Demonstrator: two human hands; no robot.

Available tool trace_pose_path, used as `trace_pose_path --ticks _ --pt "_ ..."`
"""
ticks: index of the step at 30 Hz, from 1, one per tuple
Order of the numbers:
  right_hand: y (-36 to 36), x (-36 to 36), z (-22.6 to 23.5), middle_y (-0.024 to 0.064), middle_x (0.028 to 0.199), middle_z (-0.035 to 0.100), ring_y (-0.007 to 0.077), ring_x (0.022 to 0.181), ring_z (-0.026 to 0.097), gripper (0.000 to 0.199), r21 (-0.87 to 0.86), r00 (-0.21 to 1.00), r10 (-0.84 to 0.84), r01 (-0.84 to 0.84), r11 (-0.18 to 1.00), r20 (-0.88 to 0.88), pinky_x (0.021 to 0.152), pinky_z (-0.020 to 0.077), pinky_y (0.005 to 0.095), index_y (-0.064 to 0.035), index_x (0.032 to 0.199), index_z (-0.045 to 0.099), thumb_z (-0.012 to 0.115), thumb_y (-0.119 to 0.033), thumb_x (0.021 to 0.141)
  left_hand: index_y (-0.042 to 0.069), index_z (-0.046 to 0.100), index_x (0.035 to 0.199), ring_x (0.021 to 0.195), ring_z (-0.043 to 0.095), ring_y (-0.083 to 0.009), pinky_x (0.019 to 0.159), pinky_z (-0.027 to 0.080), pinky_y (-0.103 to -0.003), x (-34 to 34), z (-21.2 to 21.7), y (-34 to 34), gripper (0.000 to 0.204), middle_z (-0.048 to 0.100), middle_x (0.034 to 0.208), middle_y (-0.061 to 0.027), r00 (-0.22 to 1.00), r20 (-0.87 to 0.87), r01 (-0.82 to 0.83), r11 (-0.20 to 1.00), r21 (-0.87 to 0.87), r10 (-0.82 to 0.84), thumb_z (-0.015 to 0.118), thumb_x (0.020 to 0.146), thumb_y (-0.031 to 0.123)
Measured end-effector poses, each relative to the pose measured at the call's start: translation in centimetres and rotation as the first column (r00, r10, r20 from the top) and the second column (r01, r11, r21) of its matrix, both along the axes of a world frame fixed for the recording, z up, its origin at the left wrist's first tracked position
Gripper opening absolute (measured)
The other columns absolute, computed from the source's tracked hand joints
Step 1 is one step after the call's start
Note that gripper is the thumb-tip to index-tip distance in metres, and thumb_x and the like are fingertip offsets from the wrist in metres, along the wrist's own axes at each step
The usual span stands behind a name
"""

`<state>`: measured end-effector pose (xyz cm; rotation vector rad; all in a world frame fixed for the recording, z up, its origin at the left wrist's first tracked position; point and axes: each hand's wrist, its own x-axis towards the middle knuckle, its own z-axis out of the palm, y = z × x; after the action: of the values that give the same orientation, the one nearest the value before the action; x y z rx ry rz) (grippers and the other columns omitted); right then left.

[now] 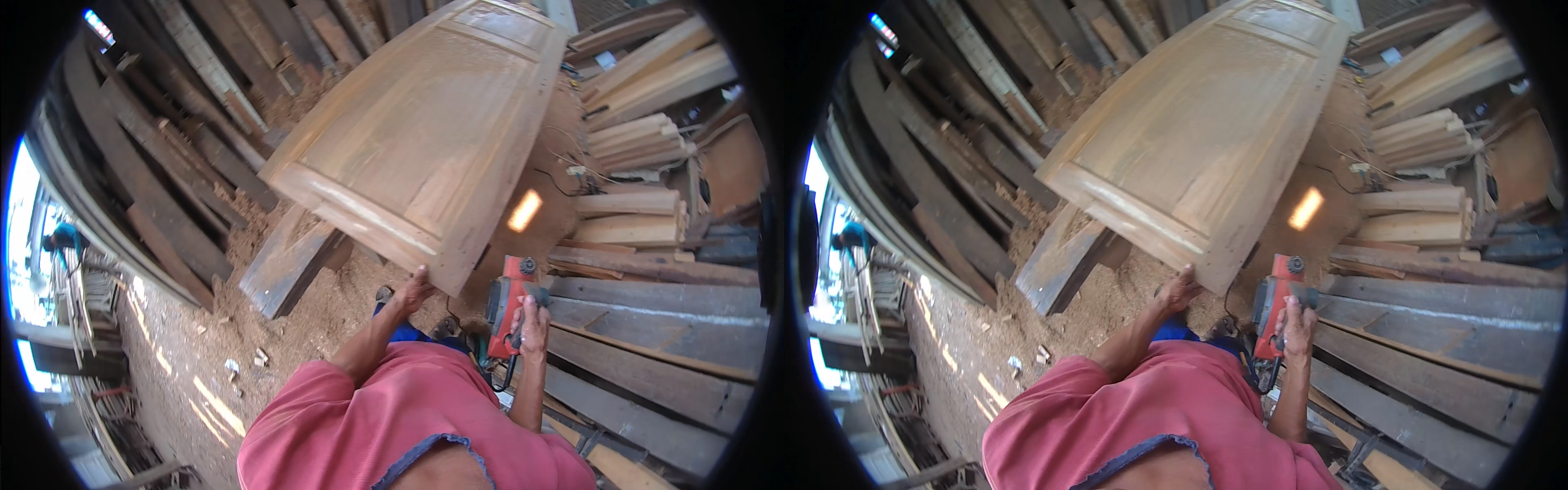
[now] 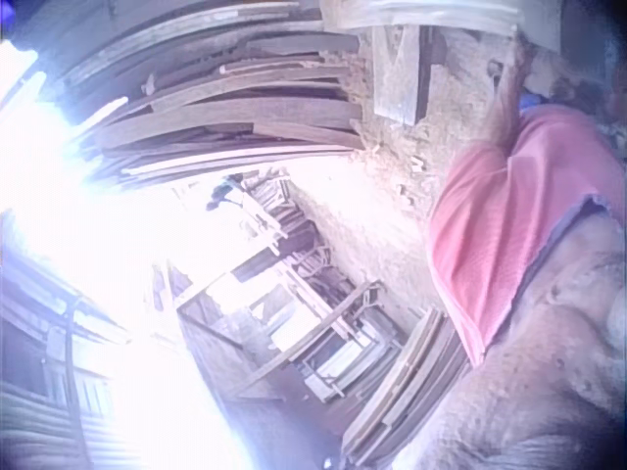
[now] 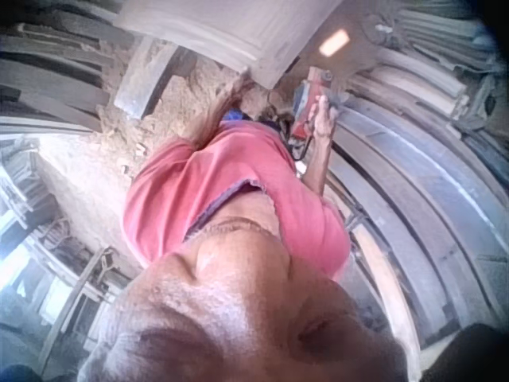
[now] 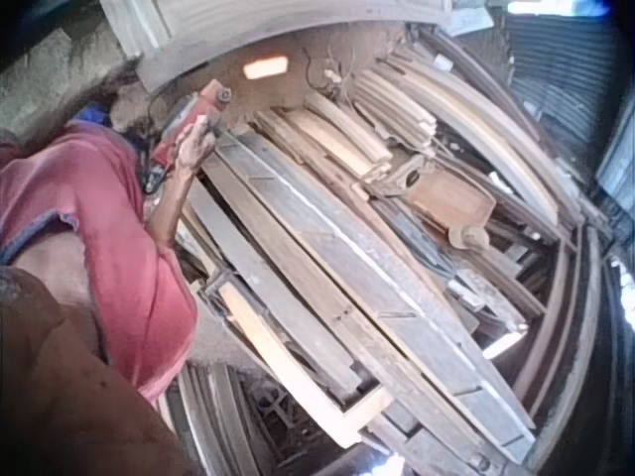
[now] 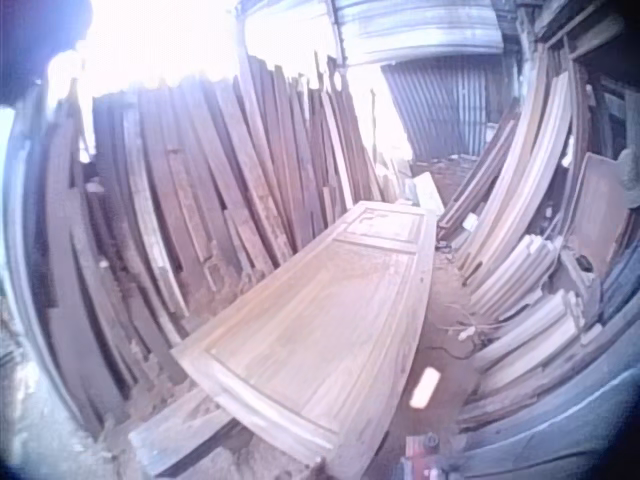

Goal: The person sands the surface of a wooden door using a power sander, moving the tool back and forth across the panels and frame while holding the door steady with their other hand.

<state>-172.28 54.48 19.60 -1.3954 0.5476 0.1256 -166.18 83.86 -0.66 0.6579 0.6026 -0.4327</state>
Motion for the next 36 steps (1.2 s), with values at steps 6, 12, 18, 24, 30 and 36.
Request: trace_pose_path --ticks 6,12,18,24,30,36 --pt "4.5 0.3 2.5 0.0016 0.069 0.055 0.0105 0.051 0.052 0.049 0.006 0.996 0.069 -0.069 0.998 0.047 0.045 0.0424 0.0261 -0.0016 0.114 0.059 0.062 -0.049 0.100 0.006 0.054 0.128 0.101 0.068 -0.0287 0.091 0.057 -0.043 0.4 -0.4 3.1 0.041 0.066 0.114 -0.0134 0.992 0.045 0.105 0.976 0.190 -0.116 0.071 0.099 0.029" --pt "12.7 0.4 2.8 0.0014 0.069 0.054 0.0107 0.051 0.052 0.049 -0.028 0.986 0.143 -0.141 0.990 0.085 0.045 0.0422 0.0264 -0.0025 0.113 0.058 0.062 -0.050 0.101 0.008 0.057 0.125 0.095 0.068 -0.0208 0.090 0.057 -0.037 -3.8 0.4 13.6 0.036 0.068 0.105 -0.0075 0.990 0.124 0.051 0.985 0.163 -0.072 0.069 0.100 0.031" --pt "25.3 1.5 3.1 -0.0008 0.070 0.053 0.0096 0.052 0.050 0.050 0.116 0.989 0.145 -0.147 0.982 0.031 0.046 0.0437 0.0263 -0.0071 0.110 0.057 0.057 -0.056 0.102 0.010 0.064 0.128 0.106 0.068 -0.0151 0.093 0.054 -0.033 -16.1 3.5 32.2 0.039 0.072 0.118 -0.0047 0.774 0.205 0.460 0.755 0.466 -0.599 0.058 0.105 0.042" --pt "39.1 4.2 1.1 -0.0029 0.073 0.052 0.0088 0.056 0.050 0.047 0.320 0.971 0.232 -0.240 0.916 0.066 0.048 0.0448 0.0257 -0.0108 0.105 0.058 0.052 -0.058 0.104 0.005 0.056 0.146 0.129 0.059 -0.0278 0.114 0.042 -0.039 -30.2 0.2 37.8 0.061 0.066 0.137 -0.0150 0.613 0.399 0.386 0.699 0.602 -0.682 0.045 0.108 0.051" --pt "48.2 8.0 1.7 -0.0041 0.069 0.050 0.0077 0.053 0.048 0.046 0.287 0.969 0.215 -0.241 0.927 0.119 0.045 0.0446 0.0259 -0.0135 0.093 0.055 0.052 -0.059 0.103 0.002 0.066 0.133 0.126 0.059 -0.0254 0.111 0.043 -0.038 -33.5 3.1 40.1 0.059 0.067 0.134 -0.0141 0.885 0.014 0.417 0.805 0.422 -0.466 0.045 0.108 0.052" --pt "51.5 15.3 -1.1 -0.0064 0.065 0.046 0.0077 0.051 0.045 0.048 0.225 0.951 0.243 -0.283 0.932 0.189 0.043 0.0413 0.0263 -0.0167 0.081 0.049 0.054 -0.060 0.102 0.004 0.068 0.131 0.122 0.061 -0.0231 0.108 0.044 -0.038 -34.7 6.9 43.6 0.059 0.068 0.132 -0.0096 0.965 0.055 0.198 0.845 0.496 -0.258 0.048 0.107 0.054"
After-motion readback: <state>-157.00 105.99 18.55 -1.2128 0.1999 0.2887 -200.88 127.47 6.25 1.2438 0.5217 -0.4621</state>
